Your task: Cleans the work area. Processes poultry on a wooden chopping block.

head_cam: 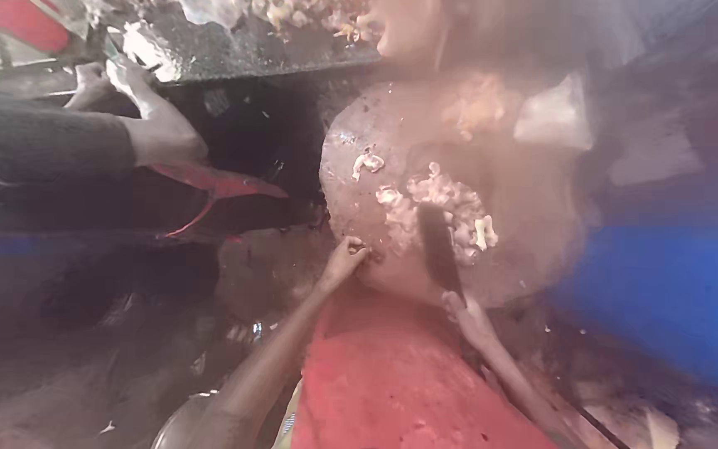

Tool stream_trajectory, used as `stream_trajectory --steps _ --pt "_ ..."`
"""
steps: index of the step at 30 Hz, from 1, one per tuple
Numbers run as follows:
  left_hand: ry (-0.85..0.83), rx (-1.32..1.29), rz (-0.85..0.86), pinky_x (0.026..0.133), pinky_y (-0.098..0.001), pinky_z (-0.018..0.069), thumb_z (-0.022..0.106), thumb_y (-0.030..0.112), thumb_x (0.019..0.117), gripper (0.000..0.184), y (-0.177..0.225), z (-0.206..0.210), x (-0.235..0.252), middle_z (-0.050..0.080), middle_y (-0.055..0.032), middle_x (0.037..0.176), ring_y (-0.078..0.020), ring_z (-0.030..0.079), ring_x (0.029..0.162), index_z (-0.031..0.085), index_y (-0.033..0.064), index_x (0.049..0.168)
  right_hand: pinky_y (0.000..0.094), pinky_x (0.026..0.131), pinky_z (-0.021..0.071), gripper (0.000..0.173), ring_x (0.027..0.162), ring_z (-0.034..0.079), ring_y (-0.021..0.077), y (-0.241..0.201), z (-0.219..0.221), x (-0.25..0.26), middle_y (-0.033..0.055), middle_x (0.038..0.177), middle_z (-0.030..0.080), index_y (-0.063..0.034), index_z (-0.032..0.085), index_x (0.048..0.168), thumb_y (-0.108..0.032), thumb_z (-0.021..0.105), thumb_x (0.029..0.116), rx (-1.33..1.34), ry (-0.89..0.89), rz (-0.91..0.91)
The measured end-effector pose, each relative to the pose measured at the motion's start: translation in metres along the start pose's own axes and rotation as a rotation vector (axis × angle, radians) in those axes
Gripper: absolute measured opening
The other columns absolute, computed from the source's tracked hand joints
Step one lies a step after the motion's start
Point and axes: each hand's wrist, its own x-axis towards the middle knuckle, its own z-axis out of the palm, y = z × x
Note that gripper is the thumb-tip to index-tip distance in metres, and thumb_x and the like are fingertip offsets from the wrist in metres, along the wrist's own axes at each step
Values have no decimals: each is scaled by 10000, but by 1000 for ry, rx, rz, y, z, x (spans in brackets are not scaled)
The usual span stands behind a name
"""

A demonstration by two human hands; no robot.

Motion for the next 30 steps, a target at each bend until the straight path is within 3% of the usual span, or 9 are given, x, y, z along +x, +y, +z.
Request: stream_trajectory --steps 3,7,9,11,13,16,18,24,30 --pt "86 144 3 828 -458 590 702 343 961 522 -5 5 -11 697 -114 1113 -234 704 916 516 110 1390 264 573 461 447 621 498 71 -10 26 13 -25 765 522 -65 622 1117 -350 277 1109 -33 -221 -161" --pt "110 177 9 783 -453 592 701 326 960 467 -4 5 -21 698 -106 1070 -232 701 857 549 102 1341 346 710 518 474 742 565 144 -47 53 18 56 841 572 -13 622 1107 -321 262 1107 -166 -320 -304" --pt "121 218 26 802 -482 583 694 299 962 408 -6 6 -22 696 -118 1041 -255 698 873 578 98 1297 427 814 539 500 854 621 226 -55 63 23 140 938 627 19 616 1151 -311 241 1131 -282 -406 -198" --pt "110 270 31 815 -504 576 680 279 956 362 -7 5 -20 702 -125 1031 -272 701 893 597 105 1262 412 708 512 569 741 571 211 -47 66 29 109 854 574 -8 602 1150 -396 187 1134 -289 -472 -36" --pt "72 197 30 788 -490 573 676 281 952 327 -5 -1 -17 698 -114 1014 -254 693 868 609 117 1227 314 515 450 581 552 479 129 -33 57 27 13 713 498 -71 604 1108 -472 183 1117 -159 -428 57" --pt "-103 -418 102 745 -345 566 640 198 1006 330 7 -12 -22 667 -93 1037 -162 652 835 551 56 1291 335 612 483 521 637 514 125 -25 47 15 21 755 534 -46 634 1076 -371 230 1126 -173 -185 -22" --pt "-195 -692 123 815 -373 574 597 197 1028 391 16 -19 -19 656 -102 1149 -188 659 939 497 89 1391 310 613 496 469 634 524 104 -24 47 11 7 739 534 -40 642 1042 -317 271 1119 -162 -5 -100" --pt "25 -46 122 962 -500 541 684 208 981 416 -5 -32 2 656 -150 1268 -265 659 1118 578 137 1377 274 662 537 416 672 559 72 -36 59 6 4 785 568 14 617 1164 -300 353 1094 -99 33 -231" --pt "11 -304 93 728 -362 588 713 233 973 353 8 -35 -6 702 -99 1004 -175 683 783 589 85 1270 322 641 492 466 662 526 113 -23 61 13 19 767 535 -38 634 1080 -334 275 1109 -226 -224 -102"
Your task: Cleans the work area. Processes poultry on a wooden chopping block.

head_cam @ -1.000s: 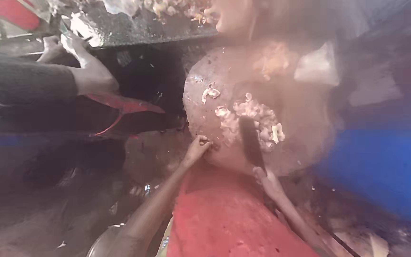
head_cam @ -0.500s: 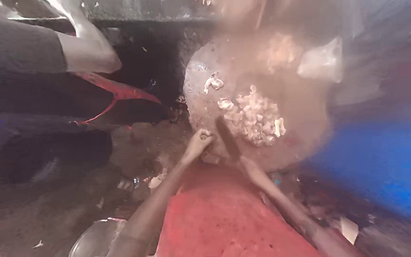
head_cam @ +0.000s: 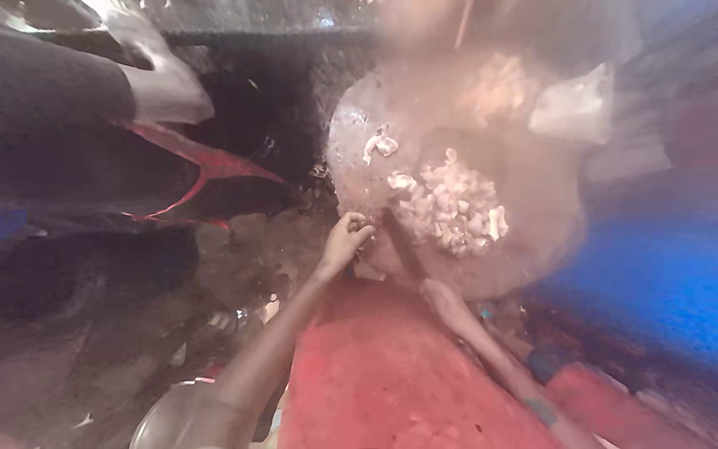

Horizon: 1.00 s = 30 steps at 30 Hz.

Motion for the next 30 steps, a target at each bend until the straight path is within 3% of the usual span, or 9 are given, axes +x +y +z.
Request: stream_trajectory --steps 5,9,12,16,21,23,26,28,30 --pt "65 385 24 752 -458 594 724 253 955 623 -13 -7 6 711 -101 1048 -235 702 820 425 159 1493 356 673 503 492 699 544 144 -15 1 7 37 798 544 -60 625 1079 -391 262 1116 -66 -6 24" --pt "162 683 134 857 -568 565 751 368 925 484 -13 9 4 694 -116 1163 -320 692 1032 574 124 1303 382 733 527 519 773 586 163 -36 1 20 65 872 588 -61 619 1187 -444 277 1110 -105 30 -1" --pt "167 805 213 887 -551 554 702 288 949 323 -18 22 8 664 -146 1212 -351 650 1129 649 94 1202 388 834 540 482 886 625 191 -61 -1 19 121 996 639 -19 592 1286 -371 312 1116 -141 61 -80" --pt "155 717 169 866 -520 573 684 234 960 258 -16 17 2 637 -151 1216 -320 677 1048 618 69 1148 349 846 552 459 895 645 154 -72 6 18 111 997 663 5 603 1265 -341 349 1103 -82 114 -210" --pt "172 759 209 876 -526 565 618 209 982 224 -26 16 3 676 -159 1158 -323 688 1038 646 44 1131 426 771 528 531 812 604 210 -42 10 37 112 910 611 -36 624 1182 -413 253 1125 -124 -89 22" --pt "116 713 195 855 -508 572 589 174 978 203 -18 13 7 693 -138 1109 -293 697 993 658 58 1131 455 827 542 511 882 644 238 -33 10 26 134 961 649 -34 632 1186 -418 303 1118 -138 26 61" --pt "-78 285 150 749 -403 589 627 213 1028 258 8 2 15 704 -94 1056 -199 690 834 599 88 1251 482 861 564 489 924 684 259 -23 3 -8 155 1030 690 -13 578 1334 -387 363 1104 -149 206 34" --pt "-66 229 251 812 -438 596 586 208 1044 274 34 -2 39 699 -82 1187 -205 702 935 599 124 1304 487 880 562 506 949 684 257 -11 -15 -24 152 1051 691 -29 574 1351 -406 351 1097 -180 153 15" --pt "-113 438 373 951 -520 552 562 225 1048 323 59 5 73 664 -120 1294 -264 676 1107 597 128 1354 513 913 548 529 990 685 280 2 -33 -33 165 1074 690 -48 585 1330 -454 337 1101 -284 -18 18"
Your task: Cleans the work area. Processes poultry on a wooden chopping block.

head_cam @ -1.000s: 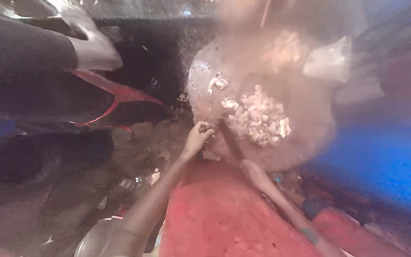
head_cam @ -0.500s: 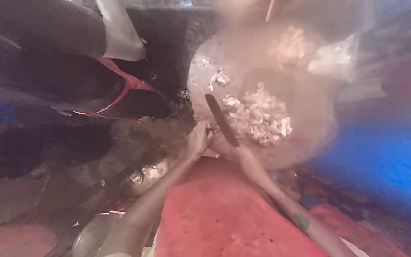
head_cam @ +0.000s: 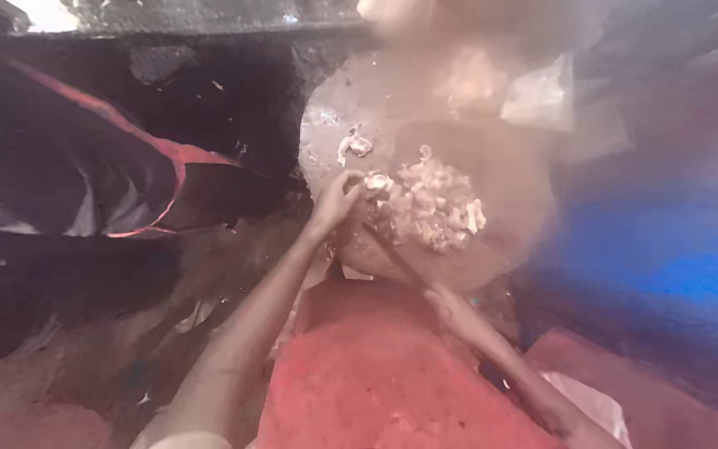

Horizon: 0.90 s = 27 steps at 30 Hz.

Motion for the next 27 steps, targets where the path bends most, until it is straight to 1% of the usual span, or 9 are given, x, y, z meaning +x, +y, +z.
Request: stream_trajectory --steps 3,6,8,11,13,16,19,23,27 --pt "-159 453 190 974 -594 531 676 391 960 404 13 17 62 689 -133 1223 -315 664 1134 678 129 1268 581 976 516 541 1098 679 371 -28 -17 -11 236 1161 689 -17 610 1327 -447 366 1107 -177 -110 109" --pt "-253 634 322 1005 -626 473 742 331 913 310 25 25 70 680 -172 1186 -374 626 1154 744 87 1106 515 1127 410 492 1314 575 356 -117 -51 -32 234 1381 606 7 538 1432 -333 354 1128 -230 -264 386" --pt "-247 580 246 907 -623 531 724 302 924 277 19 19 72 698 -152 1085 -344 671 1034 712 77 1086 559 1010 503 522 1156 662 371 -61 -22 -24 231 1208 683 -13 618 1318 -426 375 1111 -201 -119 222" --pt "-172 561 121 857 -666 539 719 278 944 358 5 13 58 691 -196 1137 -407 680 1023 646 92 1241 595 955 525 613 1094 685 360 2 9 -3 191 1119 711 -77 648 1261 -579 351 1070 -132 -65 99" --pt "-103 595 171 828 -649 552 738 299 937 347 -12 17 55 699 -181 1096 -393 689 982 657 110 1217 597 971 512 636 1117 674 361 6 9 -1 186 1132 706 -79 648 1254 -595 325 1068 -125 -104 88" --pt "-81 638 245 885 -615 558 748 335 927 459 -10 22 61 678 -122 1240 -338 685 1067 603 216 1345 614 945 518 642 1095 680 365 4 -1 1 193 1120 703 -77 657 1234 -593 311 1072 -123 -112 61" --pt "-97 597 245 827 -643 559 749 214 899 354 1 30 62 702 -130 1134 -352 692 997 656 176 1239 620 954 516 605 1116 674 371 -7 -7 0 192 1159 697 -94 636 1294 -572 337 1076 -138 -92 16" --pt "-59 567 120 702 -642 565 736 264 892 345 6 27 58 712 -137 1018 -358 705 876 632 184 1212 580 979 518 525 1106 680 340 -19 -1 14 167 1156 708 -125 630 1335 -520 402 1076 -117 -36 -53" --pt "-103 504 86 782 -635 566 714 278 927 341 16 24 52 715 -144 1061 -353 704 929 645 147 1234 586 925 541 561 1046 696 346 -14 9 22 176 1087 715 -87 665 1248 -545 393 1069 -139 -25 -44"
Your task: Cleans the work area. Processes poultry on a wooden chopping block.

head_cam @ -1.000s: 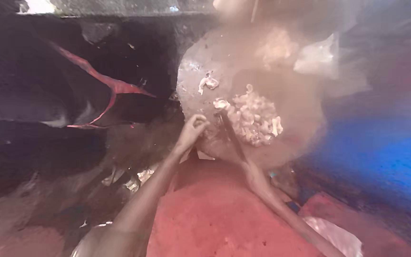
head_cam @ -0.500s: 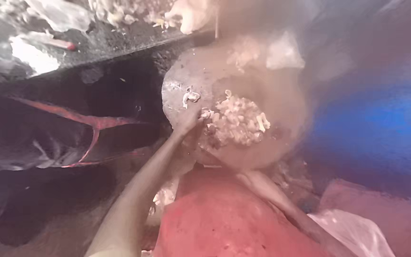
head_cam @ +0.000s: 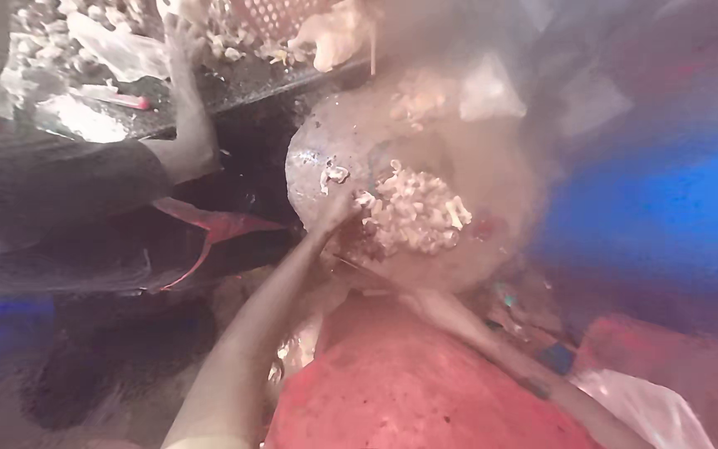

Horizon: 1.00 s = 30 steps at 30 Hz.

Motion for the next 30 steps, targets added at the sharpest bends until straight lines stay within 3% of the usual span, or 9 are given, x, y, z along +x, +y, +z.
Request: stream_trajectory --steps 6,8,11,13,15,19,22,26,30 --pt "1 -234 -53 703 -519 533 684 188 961 126 11 -52 -42 661 -112 846 -262 632 747 680 93 1044 577 1035 490 548 1178 652 336 11 -9 -14 184 1255 675 -88 602 1378 -497 376 1093 173 -4 37" --pt "54 -159 -86 774 -516 548 641 167 991 126 8 -50 -76 684 -120 924 -266 662 835 686 75 1064 537 964 520 550 1064 670 298 29 2 -10 169 1135 688 -69 629 1305 -493 344 1100 308 21 95" --pt "10 22 -31 1052 -525 492 574 226 1034 259 -25 -6 -117 672 -157 1278 -331 626 1218 721 59 1166 373 707 522 489 730 579 156 44 16 -3 52 832 594 -64 649 1154 -409 304 1119 510 61 125" --pt "-75 27 -18 1039 -535 480 586 211 1008 231 -43 20 -140 662 -172 1241 -363 599 1210 743 76 1110 383 706 531 484 735 590 166 37 16 -1 57 841 603 -74 650 1168 -418 313 1117 482 90 130" --pt "-147 -47 -74 1058 -482 490 555 237 1031 266 -49 24 -157 673 -117 1257 -278 622 1209 740 106 1170 481 844 547 513 902 654 247 16 9 1 129 1003 665 -72 610 1294 -449 315 1111 373 124 96" --pt "117 -337 -332 886 -437 586 590 341 1038 304 -46 11 -159 741 -58 1073 -174 720 939 690 114 1216 394 897 561 489 961 666 181 -41 -20 8 112 1084 680 -37 566 1379 -379 348 1106 355 256 -129" --pt "133 -336 -465 843 -513 570 623 437 1010 440 -51 15 -139 733 -81 1009 -248 713 893 595 139 1332 331 730 551 469 774 614 126 -70 -24 24 54 880 626 -23 605 1250 -393 369 1087 380 343 -279" --pt "31 -207 -477 865 -623 536 608 485 998 464 -48 21 -122 717 -172 1044 -376 697 979 613 136 1304 469 904 546 496 965 679 263 -59 -17 60 171 1039 685 -16 608 1297 -397 348 1113 211 99 -91" --pt "-29 -416 -487 786 -521 558 590 343 1016 313 -36 13 -125 687 -150 954 -294 683 861 639 67 1155 403 823 529 482 866 617 197 -33 -12 61 113 952 627 -21 631 1193 -364 298 1128 265 19 11"
